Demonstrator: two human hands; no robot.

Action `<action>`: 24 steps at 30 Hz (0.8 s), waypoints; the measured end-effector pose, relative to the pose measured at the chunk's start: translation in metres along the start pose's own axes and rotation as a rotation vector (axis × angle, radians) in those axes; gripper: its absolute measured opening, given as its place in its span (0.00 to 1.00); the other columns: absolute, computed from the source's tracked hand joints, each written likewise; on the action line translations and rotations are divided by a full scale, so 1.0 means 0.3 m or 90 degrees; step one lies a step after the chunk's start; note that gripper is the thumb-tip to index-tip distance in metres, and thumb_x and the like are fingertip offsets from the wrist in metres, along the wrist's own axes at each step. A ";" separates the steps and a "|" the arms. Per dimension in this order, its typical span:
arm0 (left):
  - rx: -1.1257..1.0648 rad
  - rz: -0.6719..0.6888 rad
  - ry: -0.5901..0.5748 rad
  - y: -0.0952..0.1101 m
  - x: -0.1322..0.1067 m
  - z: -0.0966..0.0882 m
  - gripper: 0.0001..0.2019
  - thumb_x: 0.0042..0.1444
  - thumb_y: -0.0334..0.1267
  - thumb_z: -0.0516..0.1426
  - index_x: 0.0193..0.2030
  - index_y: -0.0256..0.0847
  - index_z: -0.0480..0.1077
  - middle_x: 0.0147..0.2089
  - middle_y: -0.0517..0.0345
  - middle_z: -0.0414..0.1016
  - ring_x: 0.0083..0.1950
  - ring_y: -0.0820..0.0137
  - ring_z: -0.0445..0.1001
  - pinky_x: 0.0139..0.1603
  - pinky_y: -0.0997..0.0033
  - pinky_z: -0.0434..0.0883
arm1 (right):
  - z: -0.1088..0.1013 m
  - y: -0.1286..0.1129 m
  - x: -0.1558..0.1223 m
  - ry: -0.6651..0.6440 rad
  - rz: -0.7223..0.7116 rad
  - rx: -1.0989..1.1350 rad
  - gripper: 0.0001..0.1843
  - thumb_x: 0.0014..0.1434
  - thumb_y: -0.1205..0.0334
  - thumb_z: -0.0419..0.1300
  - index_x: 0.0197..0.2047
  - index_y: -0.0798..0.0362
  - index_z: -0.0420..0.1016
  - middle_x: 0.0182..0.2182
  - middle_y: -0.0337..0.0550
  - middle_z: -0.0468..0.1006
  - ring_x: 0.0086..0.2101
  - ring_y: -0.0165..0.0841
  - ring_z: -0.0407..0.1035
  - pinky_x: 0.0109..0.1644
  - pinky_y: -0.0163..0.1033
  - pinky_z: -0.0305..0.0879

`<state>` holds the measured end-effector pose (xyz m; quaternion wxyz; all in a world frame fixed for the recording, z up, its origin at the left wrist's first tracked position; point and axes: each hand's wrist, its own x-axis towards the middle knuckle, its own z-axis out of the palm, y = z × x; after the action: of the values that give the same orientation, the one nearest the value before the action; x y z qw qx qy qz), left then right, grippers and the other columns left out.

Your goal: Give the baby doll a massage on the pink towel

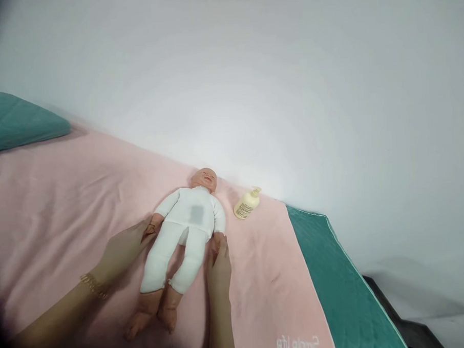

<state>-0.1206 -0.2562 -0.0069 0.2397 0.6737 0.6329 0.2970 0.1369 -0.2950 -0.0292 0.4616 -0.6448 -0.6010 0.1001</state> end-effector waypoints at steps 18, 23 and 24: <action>-0.163 0.010 0.182 0.053 0.260 -0.062 0.27 0.58 0.50 0.55 0.64 0.45 0.66 0.50 0.56 0.80 0.49 0.59 0.78 0.47 0.65 0.70 | -0.001 -0.067 0.237 0.127 0.110 0.129 0.23 0.65 0.50 0.49 0.55 0.52 0.71 0.55 0.51 0.76 0.54 0.41 0.71 0.57 0.45 0.66; -0.206 0.083 0.233 0.089 0.419 -0.021 0.26 0.59 0.44 0.53 0.63 0.41 0.66 0.55 0.51 0.77 0.51 0.59 0.77 0.50 0.62 0.71 | 0.042 -0.045 0.447 0.088 0.082 0.157 0.20 0.69 0.56 0.47 0.56 0.54 0.70 0.54 0.53 0.76 0.54 0.38 0.70 0.58 0.46 0.66; -0.214 0.096 0.235 0.092 0.452 -0.007 0.25 0.59 0.43 0.53 0.63 0.41 0.65 0.56 0.51 0.77 0.52 0.59 0.77 0.51 0.61 0.71 | 0.054 -0.040 0.485 0.082 0.078 0.149 0.18 0.69 0.56 0.48 0.55 0.55 0.70 0.53 0.53 0.76 0.53 0.38 0.70 0.57 0.46 0.67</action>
<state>-0.0993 -0.1239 0.0271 0.2056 0.6040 0.5554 0.5333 0.1553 -0.1628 0.0323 0.5639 -0.6272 -0.5142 0.1558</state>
